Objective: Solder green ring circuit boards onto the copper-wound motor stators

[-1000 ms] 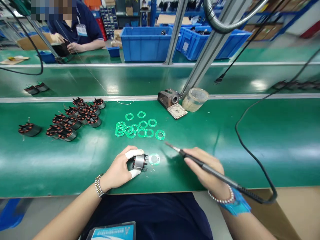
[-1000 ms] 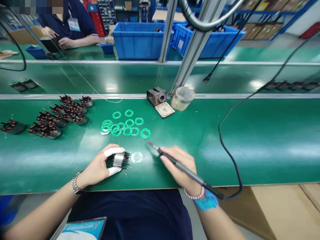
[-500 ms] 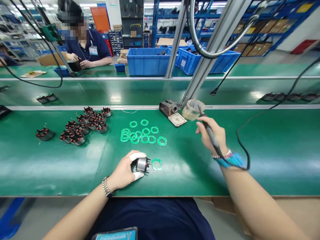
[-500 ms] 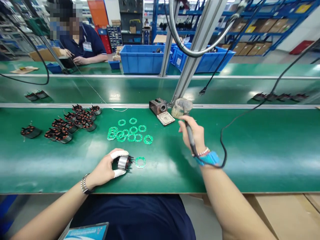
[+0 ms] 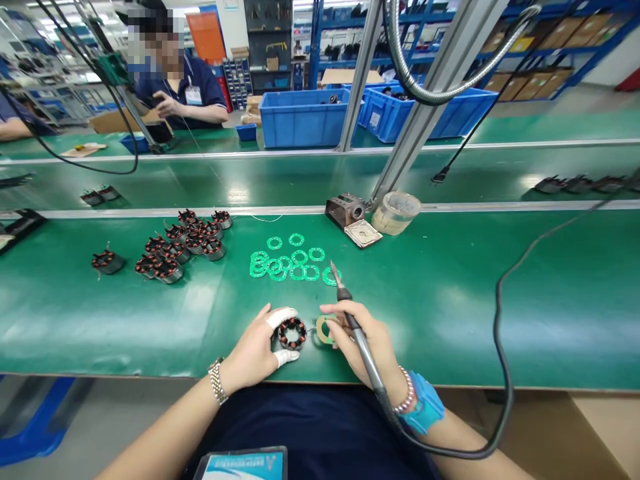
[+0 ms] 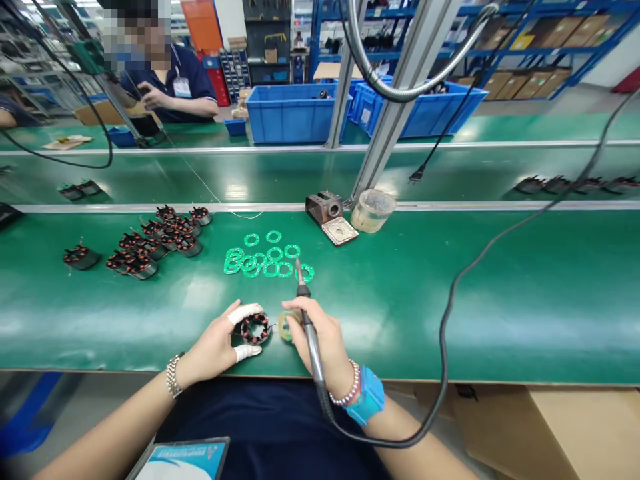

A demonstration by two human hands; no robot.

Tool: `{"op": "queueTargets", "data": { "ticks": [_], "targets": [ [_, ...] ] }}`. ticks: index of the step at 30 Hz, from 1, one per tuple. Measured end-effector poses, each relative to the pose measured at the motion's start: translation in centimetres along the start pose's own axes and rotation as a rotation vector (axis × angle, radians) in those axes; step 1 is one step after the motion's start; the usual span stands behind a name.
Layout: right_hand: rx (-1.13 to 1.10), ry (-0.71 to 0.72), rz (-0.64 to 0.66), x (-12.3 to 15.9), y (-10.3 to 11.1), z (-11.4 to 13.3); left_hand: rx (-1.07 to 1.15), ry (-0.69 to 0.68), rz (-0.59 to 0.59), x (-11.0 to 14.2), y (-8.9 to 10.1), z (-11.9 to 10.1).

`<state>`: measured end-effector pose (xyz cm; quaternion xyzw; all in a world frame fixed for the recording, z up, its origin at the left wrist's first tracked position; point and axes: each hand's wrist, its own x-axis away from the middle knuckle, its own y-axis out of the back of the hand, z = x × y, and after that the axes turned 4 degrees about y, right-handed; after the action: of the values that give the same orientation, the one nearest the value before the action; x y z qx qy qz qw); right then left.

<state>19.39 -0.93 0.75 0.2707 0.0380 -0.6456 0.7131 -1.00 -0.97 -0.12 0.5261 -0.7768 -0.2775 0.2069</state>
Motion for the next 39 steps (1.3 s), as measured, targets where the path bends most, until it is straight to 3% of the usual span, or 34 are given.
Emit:
{"op": "queueTargets", "data": {
  "ticks": [3,6,12,15,19,25,32,39],
  "targets": [
    [-0.373,-0.171,0.035,0.1,-0.7,0.8,-0.152,-0.001,-0.077,0.6,-0.6,0.1],
    [-0.51,-0.178,0.136,0.0,-0.8,0.7,-0.188,-0.005,-0.108,0.7,-0.9,0.2],
    [-0.378,-0.093,0.118,0.1,-1.0,-0.4,-0.156,-0.023,-0.149,0.5,-1.0,0.0],
    [-0.119,-0.017,0.12,0.1,-1.2,-0.2,-0.117,-0.034,-0.135,0.5,-0.9,-0.1],
    [0.161,0.146,0.249,-0.4,-1.1,0.5,-0.088,0.027,-0.16,0.5,-0.9,-0.2],
    [0.115,0.236,0.399,-1.7,-1.5,0.9,-0.102,0.032,-0.103,0.4,-0.8,-0.5],
    [0.134,0.216,0.384,-1.6,-1.5,0.8,-0.115,0.023,-0.074,0.4,-0.8,-0.3],
    [0.181,0.254,0.481,-2.0,-0.8,1.4,-0.116,0.012,-0.074,0.5,-0.6,-0.5]
  ]
}}
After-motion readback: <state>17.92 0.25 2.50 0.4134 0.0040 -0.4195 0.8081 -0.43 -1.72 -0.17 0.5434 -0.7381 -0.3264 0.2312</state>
